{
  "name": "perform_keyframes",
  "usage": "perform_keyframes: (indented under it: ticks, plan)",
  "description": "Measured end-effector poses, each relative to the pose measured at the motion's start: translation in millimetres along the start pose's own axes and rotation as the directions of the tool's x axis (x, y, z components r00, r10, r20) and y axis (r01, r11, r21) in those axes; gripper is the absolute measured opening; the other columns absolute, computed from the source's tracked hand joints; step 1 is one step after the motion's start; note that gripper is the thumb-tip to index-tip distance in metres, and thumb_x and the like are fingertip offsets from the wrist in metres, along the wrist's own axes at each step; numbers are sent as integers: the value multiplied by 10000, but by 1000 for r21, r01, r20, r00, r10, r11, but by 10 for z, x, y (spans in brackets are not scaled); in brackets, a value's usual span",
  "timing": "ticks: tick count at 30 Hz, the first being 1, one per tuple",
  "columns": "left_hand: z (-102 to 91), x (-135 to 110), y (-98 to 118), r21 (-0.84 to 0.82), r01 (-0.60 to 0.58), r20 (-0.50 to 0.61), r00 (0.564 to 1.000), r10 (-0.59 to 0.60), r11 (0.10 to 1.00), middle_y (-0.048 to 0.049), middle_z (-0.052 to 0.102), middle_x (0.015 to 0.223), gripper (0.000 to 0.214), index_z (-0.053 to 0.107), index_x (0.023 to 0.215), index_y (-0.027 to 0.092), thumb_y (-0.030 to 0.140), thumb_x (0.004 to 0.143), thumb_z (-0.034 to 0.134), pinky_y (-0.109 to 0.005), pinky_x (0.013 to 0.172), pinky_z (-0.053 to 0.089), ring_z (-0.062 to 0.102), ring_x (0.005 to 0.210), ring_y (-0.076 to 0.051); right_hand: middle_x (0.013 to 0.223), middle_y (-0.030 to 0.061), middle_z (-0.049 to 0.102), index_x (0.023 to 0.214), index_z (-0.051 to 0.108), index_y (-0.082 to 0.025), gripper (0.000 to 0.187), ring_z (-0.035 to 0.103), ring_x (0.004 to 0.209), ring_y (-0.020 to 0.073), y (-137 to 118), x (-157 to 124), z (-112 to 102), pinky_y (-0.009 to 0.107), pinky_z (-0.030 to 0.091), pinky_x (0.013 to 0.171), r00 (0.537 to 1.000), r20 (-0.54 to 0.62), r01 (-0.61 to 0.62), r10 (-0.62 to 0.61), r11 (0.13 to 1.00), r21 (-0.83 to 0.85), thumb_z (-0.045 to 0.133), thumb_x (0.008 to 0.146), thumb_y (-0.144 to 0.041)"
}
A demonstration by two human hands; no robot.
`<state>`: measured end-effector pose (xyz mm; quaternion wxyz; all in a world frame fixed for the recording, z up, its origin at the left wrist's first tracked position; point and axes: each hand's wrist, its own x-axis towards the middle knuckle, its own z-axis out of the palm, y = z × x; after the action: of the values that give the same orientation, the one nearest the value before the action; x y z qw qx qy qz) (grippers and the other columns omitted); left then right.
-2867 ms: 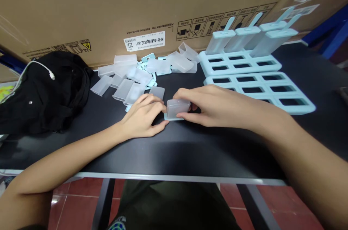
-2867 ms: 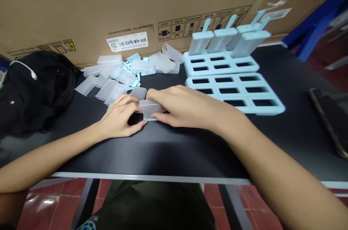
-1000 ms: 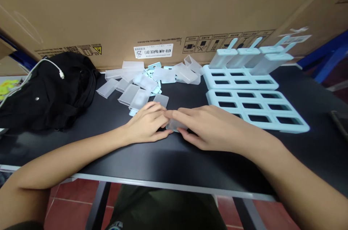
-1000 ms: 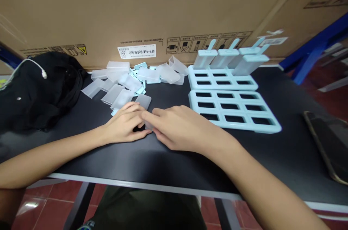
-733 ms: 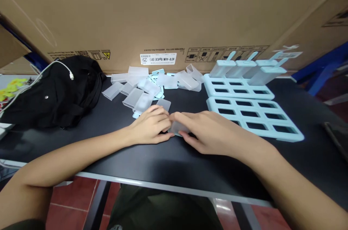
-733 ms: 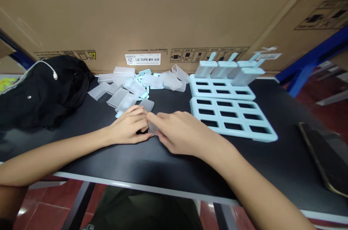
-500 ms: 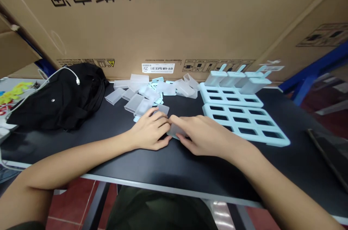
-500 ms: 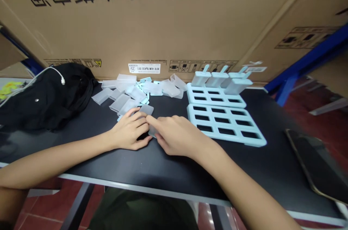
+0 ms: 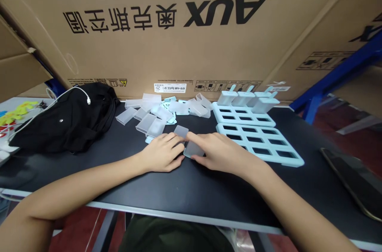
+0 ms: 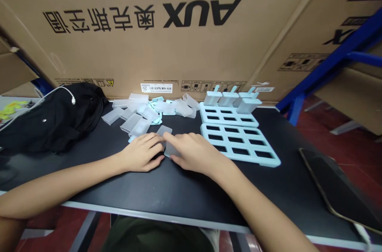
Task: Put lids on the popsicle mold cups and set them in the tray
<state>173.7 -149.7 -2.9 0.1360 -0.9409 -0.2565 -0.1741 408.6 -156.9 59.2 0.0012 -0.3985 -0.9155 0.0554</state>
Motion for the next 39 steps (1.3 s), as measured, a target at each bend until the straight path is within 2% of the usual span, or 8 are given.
perform_keyframes:
  ticks: [5, 9, 13, 19, 26, 30, 34, 39]
  plan:
    - [-7, 4, 3, -20, -8, 7, 1000, 8, 1000, -114, 698, 1220, 185, 618, 1016, 164, 320, 1024, 519, -395, 873, 574, 628, 1092, -269, 1207, 81, 739, 1409, 495, -284, 628, 742, 1040, 273, 59, 3, 62, 333, 530, 785, 987, -148, 82, -65, 990, 112, 770, 845, -247]
    - [4, 0, -1, -2, -11, 8, 1000, 11, 1000, -124, 698, 1203, 186, 618, 1002, 167, 312, 1026, 504, -390, 857, 579, 632, 1089, -274, 1102, 60, 770, 1363, 529, -268, 539, 763, 952, 259, 53, 10, 83, 313, 518, 754, 993, -93, 81, -71, 990, 112, 729, 872, -170]
    - [10, 0, -5, 0, -9, 8, 1000, 9, 1000, -120, 699, 1213, 181, 617, 1003, 175, 315, 1026, 504, -383, 859, 582, 633, 1095, -271, 1079, 57, 781, 1329, 533, -244, 490, 767, 958, 260, 33, 25, 46, 295, 488, 734, 998, -41, 47, -42, 991, 128, 727, 889, -146]
    - [7, 0, -7, 10, -14, -21, 1000, 14, 1000, -115, 707, 1181, 171, 614, 996, 170, 302, 1023, 509, -381, 823, 586, 637, 1054, -268, 982, 49, 787, 1271, 549, -214, 382, 763, 914, 275, 16, 36, -10, 299, 437, 683, 999, 20, 31, -33, 995, 94, 731, 937, -239]
    - [9, -5, -7, 0, -18, -18, 1000, 18, 1000, -125, 700, 1179, 174, 611, 993, 167, 294, 1028, 498, -383, 817, 585, 633, 1046, -268, 907, 28, 768, 1268, 550, -225, 352, 745, 854, 260, 12, 23, -25, 293, 408, 657, 999, 25, 34, -37, 994, 104, 695, 967, -337]
    - [9, -6, -8, -3, -16, 0, 1000, 16, 1000, -127, 696, 1178, 177, 614, 1005, 165, 289, 1032, 491, -386, 815, 590, 635, 1049, -270, 888, 31, 764, 1259, 553, -224, 277, 739, 828, 255, 4, 14, -30, 293, 399, 648, 999, -6, 41, -40, 994, 99, 618, 1003, -308]
    - [-8, -1, -4, -18, -4, 28, 1000, 4, 1000, -127, 699, 1206, 188, 618, 1006, 167, 291, 1036, 480, -386, 830, 602, 637, 1092, -275, 917, 24, 772, 1277, 539, -241, 289, 743, 825, 242, 14, -11, -29, 289, 408, 657, 998, -27, 63, -60, 993, 98, 609, 1010, -329]
    - [-1, -3, -7, -75, -4, 46, 999, 7, 997, -129, 681, 1325, 184, 626, 1041, 164, 283, 1040, 485, -381, 882, 616, 614, 1239, -286, 866, 33, 773, 1209, 551, -223, 225, 736, 747, 240, 151, -55, -39, 293, 320, 582, 997, -43, 66, -68, 996, -57, 599, 1009, -315]
